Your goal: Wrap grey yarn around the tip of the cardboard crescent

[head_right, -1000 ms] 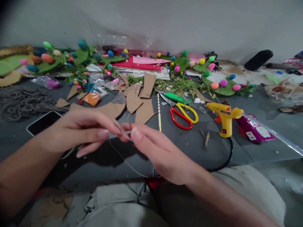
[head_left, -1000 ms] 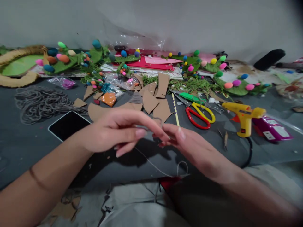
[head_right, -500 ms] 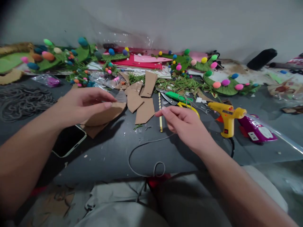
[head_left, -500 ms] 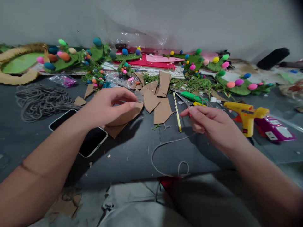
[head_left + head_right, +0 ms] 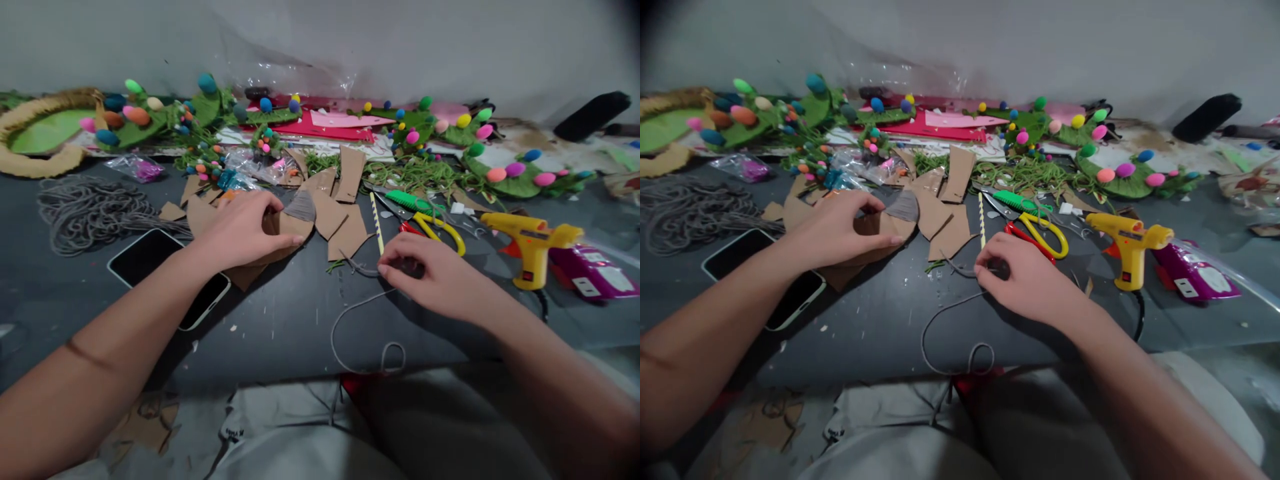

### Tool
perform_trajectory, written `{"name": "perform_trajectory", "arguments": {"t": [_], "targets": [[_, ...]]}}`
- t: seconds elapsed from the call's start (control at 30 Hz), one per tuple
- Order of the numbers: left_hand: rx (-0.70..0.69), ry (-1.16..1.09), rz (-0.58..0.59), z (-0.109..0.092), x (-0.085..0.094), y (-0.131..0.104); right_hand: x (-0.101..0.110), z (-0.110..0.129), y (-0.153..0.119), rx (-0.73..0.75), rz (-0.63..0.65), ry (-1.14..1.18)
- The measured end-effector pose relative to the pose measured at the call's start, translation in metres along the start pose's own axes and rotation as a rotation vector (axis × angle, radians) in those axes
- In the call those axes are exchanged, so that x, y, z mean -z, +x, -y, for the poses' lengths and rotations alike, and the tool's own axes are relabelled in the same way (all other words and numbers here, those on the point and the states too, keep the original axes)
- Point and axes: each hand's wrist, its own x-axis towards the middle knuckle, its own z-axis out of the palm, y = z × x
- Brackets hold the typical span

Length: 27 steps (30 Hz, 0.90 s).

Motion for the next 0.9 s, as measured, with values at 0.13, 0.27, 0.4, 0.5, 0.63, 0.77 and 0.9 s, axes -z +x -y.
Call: {"name": "perform_trajectory", "arguments": {"t": [0.13, 0.27, 0.4, 0.5, 0.63, 0.77, 0.9], "targets": [[-0.011, -0.072, 0.019, 0.0, 0.001, -0.001, -0.006, 0.007, -0.002, 0.127, -0.147, -0.162], [-0.006, -0.132, 0.018, -0.002, 0.002, -0.002, -0.019, 0.015, 0.004, 0.155, -0.13, -0.138], [-0.061, -0.111, -0.001, -0.005, 0.004, -0.003, -0.029, 0.016, 0.014, 0.096, -0.085, -0.112], [-0.114, -0.085, -0.041, -0.009, 0.009, -0.006, -0.029, 0.014, 0.017, 0.063, -0.083, -0.023], [-0.166, -0.063, -0.1, -0.016, 0.016, -0.012, -0.024, 0.015, 0.017, 0.017, -0.106, 0.104], [-0.242, -0.05, -0.105, -0.021, 0.017, -0.017, -0.022, 0.016, 0.015, -0.023, -0.132, 0.16], [-0.299, -0.037, -0.088, -0.025, 0.014, -0.018, -0.021, 0.018, 0.014, 0.017, -0.205, 0.254]]}}
